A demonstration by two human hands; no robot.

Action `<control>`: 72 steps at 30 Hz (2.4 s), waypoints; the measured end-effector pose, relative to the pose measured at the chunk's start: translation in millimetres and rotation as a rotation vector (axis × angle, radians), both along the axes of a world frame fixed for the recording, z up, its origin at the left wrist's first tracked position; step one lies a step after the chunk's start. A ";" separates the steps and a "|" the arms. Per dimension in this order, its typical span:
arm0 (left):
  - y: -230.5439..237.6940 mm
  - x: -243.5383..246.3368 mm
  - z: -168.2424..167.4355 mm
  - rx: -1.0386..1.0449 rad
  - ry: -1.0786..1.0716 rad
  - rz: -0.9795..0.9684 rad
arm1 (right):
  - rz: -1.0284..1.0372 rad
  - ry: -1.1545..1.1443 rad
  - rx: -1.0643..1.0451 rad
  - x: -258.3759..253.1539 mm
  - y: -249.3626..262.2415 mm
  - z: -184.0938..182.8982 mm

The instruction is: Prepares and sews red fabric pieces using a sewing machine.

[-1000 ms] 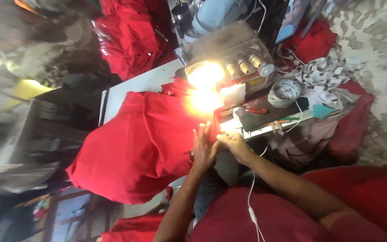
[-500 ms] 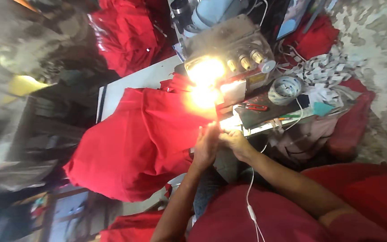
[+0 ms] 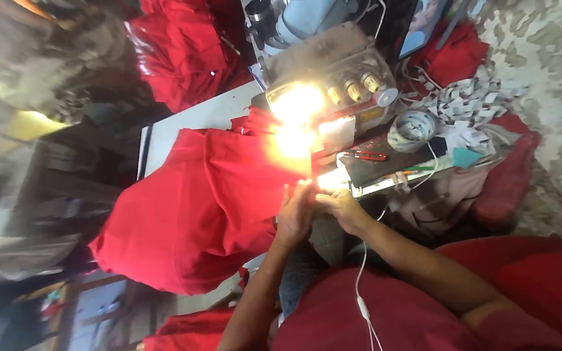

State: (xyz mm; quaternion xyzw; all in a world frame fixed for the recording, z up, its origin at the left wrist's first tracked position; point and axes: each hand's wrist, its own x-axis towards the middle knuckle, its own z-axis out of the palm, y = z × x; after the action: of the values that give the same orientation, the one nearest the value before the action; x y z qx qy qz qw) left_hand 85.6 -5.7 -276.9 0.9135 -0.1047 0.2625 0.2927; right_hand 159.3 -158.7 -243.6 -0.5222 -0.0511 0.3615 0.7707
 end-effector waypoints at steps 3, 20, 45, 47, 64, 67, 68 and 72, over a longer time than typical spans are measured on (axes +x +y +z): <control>-14.3 -3.9 10.4 0.208 -0.076 -0.210 | -0.012 -0.045 0.009 -1.0 -3.5 -5.5; -4.3 4.1 29.5 0.169 0.151 0.247 | 0.025 -0.194 -0.096 1.0 0.1 -10.9; -2.1 11.8 2.8 0.057 -0.042 0.131 | -0.012 0.024 0.018 8.7 3.3 -1.5; 1.2 14.7 7.0 0.054 -0.063 0.117 | -0.018 0.019 0.019 8.2 3.2 -0.7; -1.5 -0.4 23.9 0.167 -0.193 -0.015 | -0.066 -0.083 -0.065 -14.5 -8.8 22.7; 1.1 -0.5 22.7 0.192 -0.201 -0.026 | -0.070 -0.071 -0.064 -15.9 -9.2 23.2; 2.0 -0.7 23.1 0.204 -0.203 -0.032 | -0.067 -0.067 -0.066 -16.2 -10.0 23.5; 5.7 -0.5 26.2 0.286 -0.202 -0.067 | -0.048 -0.101 -0.075 -16.6 -14.1 25.5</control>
State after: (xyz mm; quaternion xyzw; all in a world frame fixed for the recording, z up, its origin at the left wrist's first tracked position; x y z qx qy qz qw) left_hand 85.1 0.0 -250.7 0.9108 -0.2002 0.3255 0.1565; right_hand 142.7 -172.8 -218.2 -0.5692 -0.0635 0.3177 0.7557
